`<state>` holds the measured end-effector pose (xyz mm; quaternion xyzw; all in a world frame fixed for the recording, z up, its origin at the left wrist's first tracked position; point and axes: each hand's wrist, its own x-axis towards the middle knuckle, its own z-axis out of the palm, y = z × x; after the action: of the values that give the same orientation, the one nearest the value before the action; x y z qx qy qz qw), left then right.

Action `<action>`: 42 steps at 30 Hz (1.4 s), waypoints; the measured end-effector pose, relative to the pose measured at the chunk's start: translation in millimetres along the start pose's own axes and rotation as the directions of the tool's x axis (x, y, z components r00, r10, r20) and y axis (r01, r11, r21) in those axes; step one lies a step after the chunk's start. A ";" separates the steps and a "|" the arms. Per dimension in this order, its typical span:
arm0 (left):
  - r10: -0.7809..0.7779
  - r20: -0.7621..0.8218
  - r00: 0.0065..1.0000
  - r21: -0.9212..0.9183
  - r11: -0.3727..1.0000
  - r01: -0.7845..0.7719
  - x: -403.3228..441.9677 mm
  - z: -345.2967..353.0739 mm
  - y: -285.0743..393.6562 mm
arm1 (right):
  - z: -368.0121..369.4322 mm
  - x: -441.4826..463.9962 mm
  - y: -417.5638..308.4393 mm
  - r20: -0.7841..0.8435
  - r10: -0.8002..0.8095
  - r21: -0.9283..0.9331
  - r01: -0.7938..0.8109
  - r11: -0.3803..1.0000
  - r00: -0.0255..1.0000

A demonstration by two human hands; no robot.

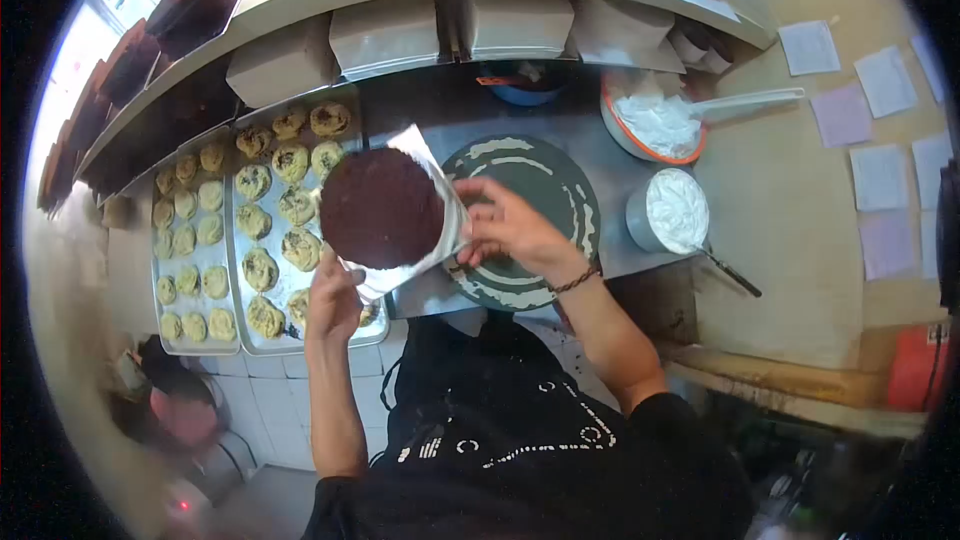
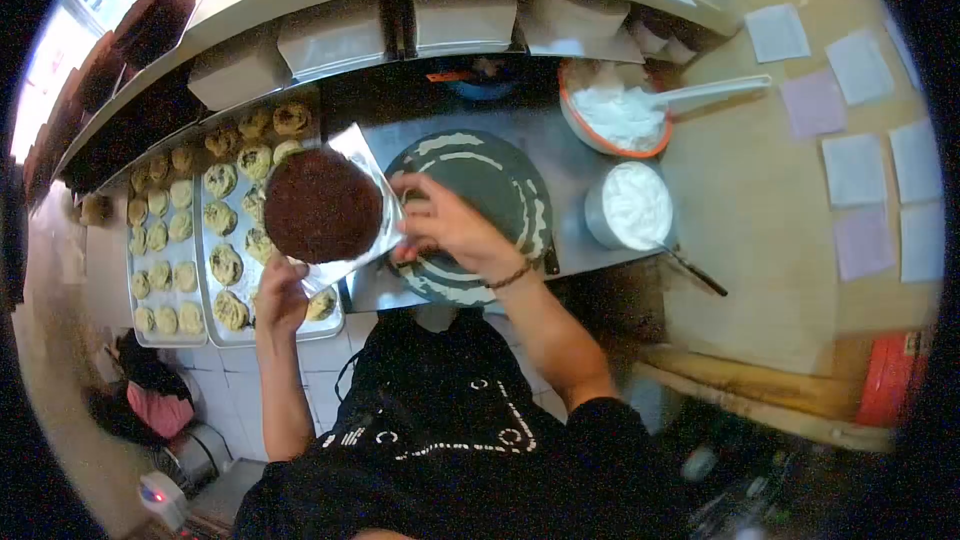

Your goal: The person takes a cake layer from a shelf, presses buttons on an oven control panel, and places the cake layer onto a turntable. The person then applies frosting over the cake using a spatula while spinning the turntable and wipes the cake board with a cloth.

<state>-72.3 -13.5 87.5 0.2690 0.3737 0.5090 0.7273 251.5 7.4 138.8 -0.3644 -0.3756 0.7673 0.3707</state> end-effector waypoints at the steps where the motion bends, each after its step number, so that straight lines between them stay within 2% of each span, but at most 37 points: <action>1: -0.065 -0.022 0.998 -0.021 0.998 0.064 0.1 -0.8 -14.4 | -9.8 -2.6 12.9 0.021 0.040 -0.049 -0.039 0.998 0.999; 3: -0.095 -0.042 0.995 -0.011 0.995 0.095 16.7 -3.2 -32.0 | -23.2 -15.3 29.2 -0.058 0.107 -0.082 -0.112 0.990 0.993; 5: -0.145 -0.048 0.988 -0.008 0.989 0.145 47.2 -24.6 -42.1 | -36.5 -25.8 34.3 -0.154 0.101 -0.130 -0.121 0.984 0.983; 7: -0.110 -0.029 0.994 0.015 0.994 0.110 99.4 -65.0 -58.5 | -51.2 -38.8 32.1 -0.234 0.074 -0.166 -0.115 0.979 0.969; 9: -0.117 0.011 0.993 -0.027 0.993 0.117 136.2 -54.8 -42.0 | -66.4 -54.2 25.0 -0.304 0.022 -0.190 -0.083 0.978 0.952; 10: -0.204 -0.020 0.979 -0.019 0.979 0.204 159.3 -60.6 -35.4 | -71.1 -61.4 21.3 -0.344 -0.001 -0.194 -0.070 0.978 0.939; 13: -0.263 -0.013 0.965 -0.067 0.963 0.261 239.0 -79.0 -37.6 | -71.0 -76.3 11.1 -0.473 -0.070 -0.219 -0.041 0.975 0.878; 14: -0.183 -0.010 0.983 -0.044 0.982 0.182 283.8 -101.8 -57.8 | -67.7 -79.5 9.0 -0.518 -0.084 -0.232 -0.044 0.972 0.851; 17: -0.352 -0.071 0.933 0.111 0.927 0.359 342.3 -95.7 -65.2 | -46.9 -78.2 -4.3 -0.594 -0.129 -0.284 -0.057 0.957 0.794; 18: -0.311 -0.022 0.950 0.154 0.938 0.311 343.1 -82.8 -62.6 | -38.6 -76.5 -10.0 -0.600 -0.134 -0.291 -0.059 0.955 0.789; 21: -0.344 0.060 0.937 0.253 0.913 0.319 399.9 -113.5 -106.7 | -26.9 -61.4 -23.6 -0.601 -0.171 -0.306 -0.027 0.952 0.781; 23: -0.188 -0.048 0.981 0.389 0.901 0.191 361.7 -50.8 -80.0 | -25.9 -49.7 -39.4 -0.576 -0.197 -0.338 -0.011 0.941 0.794; 25: -0.122 -0.121 0.985 0.345 0.925 0.156 352.1 -45.0 -85.6 | -27.2 -34.3 -58.2 -0.546 -0.262 -0.366 0.055 0.929 0.796; 26: -0.009 -0.052 0.999 0.419 0.908 0.030 344.4 -42.4 -83.1 | -28.5 -25.3 -68.7 -0.530 -0.289 -0.364 0.094 0.927 0.797; 28: 0.043 -0.101 0.994 0.660 0.750 0.034 334.8 -56.8 -90.7 | -34.4 -6.2 -87.2 -0.485 -0.318 -0.333 0.165 0.928 0.815; 30: 0.041 0.042 0.998 0.786 0.616 -0.059 305.5 -61.3 -81.3 | -32.8 7.7 -106.0 -0.458 -0.356 -0.344 0.207 0.916 0.815; 31: 0.001 0.205 0.979 0.796 0.582 -0.168 255.2 -25.6 -38.7 | -30.6 13.1 -115.3 -0.443 -0.379 -0.352 0.232 0.907 0.812; 33: -0.247 0.386 0.889 0.693 0.713 -0.103 194.3 48.0 55.9 | -28.7 19.7 -126.4 -0.387 -0.390 -0.336 0.266 0.903 0.835; 34: -0.167 0.454 0.875 0.675 0.706 -0.215 167.5 79.9 99.7 | -28.8 22.9 -129.6 -0.359 -0.388 -0.328 0.275 0.904 0.849; 36: 0.084 0.503 0.860 0.681 0.575 -0.454 157.1 113.0 154.7 | -26.1 30.5 -134.7 -0.338 -0.358 -0.317 0.253 0.914 0.870; 38: 0.401 0.484 0.778 0.731 0.303 -0.611 166.7 148.1 199.9 | -23.0 36.5 -136.8 -0.276 -0.360 -0.335 0.261 0.905 0.891; 39: 0.498 0.535 0.682 0.748 0.096 -0.657 186.9 163.8 219.6 | -20.9 39.0 -137.8 -0.248 -0.362 -0.345 0.267 0.900 0.898; 40: 0.585 0.575 0.573 0.758 -0.116 -0.642 207.3 179.5 239.3 | -21.0 42.2 -134.9 -0.225 -0.364 -0.355 0.272 0.894 0.904; 41: 0.587 0.676 0.447 0.718 -0.384 -0.581 246.9 181.5 249.3 | -19.4 43.9 -131.9 -0.210 -0.366 -0.362 0.276 0.890 0.907; 42: 0.536 0.661 0.526 0.750 -0.443 -0.491 295.4 184.1 256.1 | -17.4 45.1 -129.6 -0.196 -0.369 -0.372 0.280 0.885 0.908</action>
<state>-0.1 349.0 311.4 0.8220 0.4321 0.3665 -0.0576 283.6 108.1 228.0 -0.4513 -0.5048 0.5635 0.4733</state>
